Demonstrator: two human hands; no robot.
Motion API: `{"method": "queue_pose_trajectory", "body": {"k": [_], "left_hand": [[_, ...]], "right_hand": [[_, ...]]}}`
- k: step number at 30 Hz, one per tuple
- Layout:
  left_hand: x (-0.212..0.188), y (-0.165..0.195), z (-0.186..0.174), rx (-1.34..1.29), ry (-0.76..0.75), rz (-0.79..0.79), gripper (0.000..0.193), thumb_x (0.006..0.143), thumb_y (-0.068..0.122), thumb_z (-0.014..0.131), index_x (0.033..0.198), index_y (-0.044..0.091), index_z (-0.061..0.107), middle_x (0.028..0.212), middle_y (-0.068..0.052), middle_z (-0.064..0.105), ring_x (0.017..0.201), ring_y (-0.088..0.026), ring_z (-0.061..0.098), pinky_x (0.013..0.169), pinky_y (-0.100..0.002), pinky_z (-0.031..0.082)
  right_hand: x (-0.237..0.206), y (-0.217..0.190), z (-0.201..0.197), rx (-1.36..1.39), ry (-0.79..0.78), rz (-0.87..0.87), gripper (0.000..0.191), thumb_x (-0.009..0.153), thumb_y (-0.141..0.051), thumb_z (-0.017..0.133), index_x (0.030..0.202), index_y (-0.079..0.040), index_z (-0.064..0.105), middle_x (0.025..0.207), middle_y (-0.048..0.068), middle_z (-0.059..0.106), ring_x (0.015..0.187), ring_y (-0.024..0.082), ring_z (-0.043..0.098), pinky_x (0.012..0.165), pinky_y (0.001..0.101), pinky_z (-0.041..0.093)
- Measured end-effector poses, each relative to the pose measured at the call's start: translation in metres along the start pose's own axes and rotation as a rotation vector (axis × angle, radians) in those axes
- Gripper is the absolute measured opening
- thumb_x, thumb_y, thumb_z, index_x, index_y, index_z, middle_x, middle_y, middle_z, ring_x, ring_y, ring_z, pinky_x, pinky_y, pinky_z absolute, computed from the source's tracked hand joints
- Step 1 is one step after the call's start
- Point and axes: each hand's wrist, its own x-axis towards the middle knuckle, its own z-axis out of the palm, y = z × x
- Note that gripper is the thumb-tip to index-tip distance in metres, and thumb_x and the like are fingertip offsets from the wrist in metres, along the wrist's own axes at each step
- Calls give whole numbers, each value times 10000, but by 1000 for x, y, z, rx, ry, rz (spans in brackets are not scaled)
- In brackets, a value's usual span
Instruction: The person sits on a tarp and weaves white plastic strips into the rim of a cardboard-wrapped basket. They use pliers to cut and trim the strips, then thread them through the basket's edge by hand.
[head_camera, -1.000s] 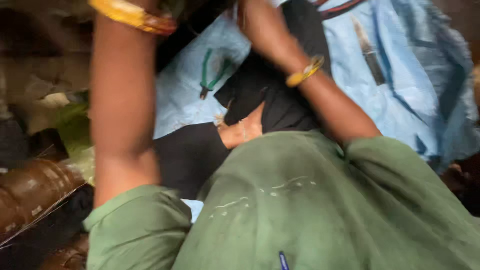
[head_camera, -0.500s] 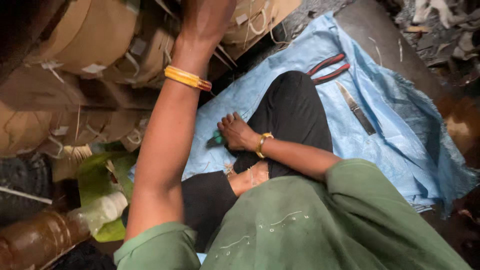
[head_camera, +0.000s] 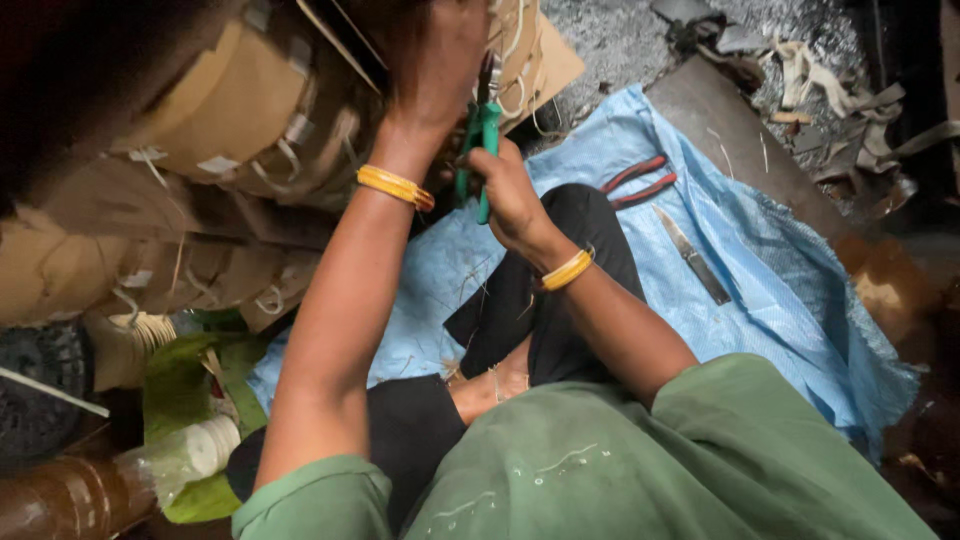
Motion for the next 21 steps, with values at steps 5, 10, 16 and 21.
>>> {"method": "queue_pose_trajectory", "body": {"k": [5,10,16,21], "left_hand": [[-1,1,5,-89,85,26,138,936,90,663,1063,49,626,1046,-174,657,834,-377,700,674,-441,562],[-3,3,6,-89,66,-33,95,943,61,643,1037,68,633,1079,-140,669,771,-351,712,632,-441,556],[-5,7,6,-83,54,-43,96,951,56,628,1046,49,612,1086,-150,653,795,-361,711,637,-446,551],[-3,8,5,-122,82,-8,152,928,8,599,1079,29,602,1196,-178,623,824,-368,713,670,-434,565]], "right_hand": [[28,-1,-3,36,74,-28,133,888,-51,543,988,-2,615,801,55,642,638,125,516,577,282,415],[35,-2,-7,8,94,-51,91,886,-51,549,963,-32,592,732,7,544,616,115,485,547,280,396],[34,-4,0,86,121,-41,106,909,-83,542,979,-34,605,777,15,582,662,117,511,592,273,436],[38,-1,-1,86,168,-39,106,906,-101,538,978,-44,592,770,17,571,661,124,516,573,283,439]]}}
